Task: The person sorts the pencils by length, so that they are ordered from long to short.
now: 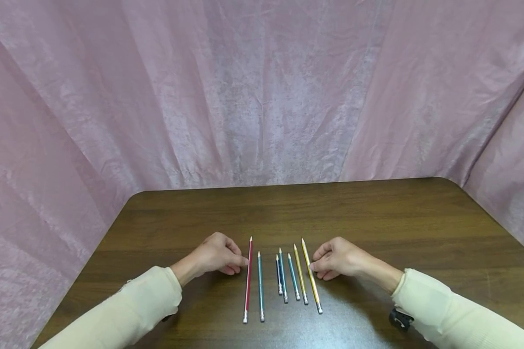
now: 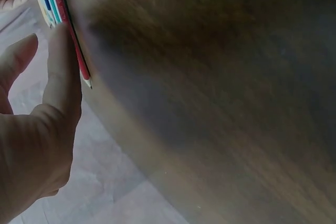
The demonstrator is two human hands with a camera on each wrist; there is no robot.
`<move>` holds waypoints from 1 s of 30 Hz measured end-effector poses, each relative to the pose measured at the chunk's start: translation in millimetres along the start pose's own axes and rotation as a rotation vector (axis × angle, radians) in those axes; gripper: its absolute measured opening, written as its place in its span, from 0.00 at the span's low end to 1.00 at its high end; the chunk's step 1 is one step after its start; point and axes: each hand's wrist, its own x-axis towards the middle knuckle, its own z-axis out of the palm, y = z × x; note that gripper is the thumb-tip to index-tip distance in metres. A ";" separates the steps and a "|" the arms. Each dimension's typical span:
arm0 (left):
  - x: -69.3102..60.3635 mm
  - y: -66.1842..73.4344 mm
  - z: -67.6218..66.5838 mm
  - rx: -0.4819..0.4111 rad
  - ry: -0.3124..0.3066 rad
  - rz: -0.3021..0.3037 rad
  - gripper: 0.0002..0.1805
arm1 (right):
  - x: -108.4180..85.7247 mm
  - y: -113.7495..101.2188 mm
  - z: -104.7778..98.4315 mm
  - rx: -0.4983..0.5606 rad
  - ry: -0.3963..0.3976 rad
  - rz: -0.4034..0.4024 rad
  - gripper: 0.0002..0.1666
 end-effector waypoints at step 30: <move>14.8 4.7 19.2 0.239 -0.012 -0.030 0.09 | 15.4 -12.6 17.6 -0.225 0.091 0.196 0.07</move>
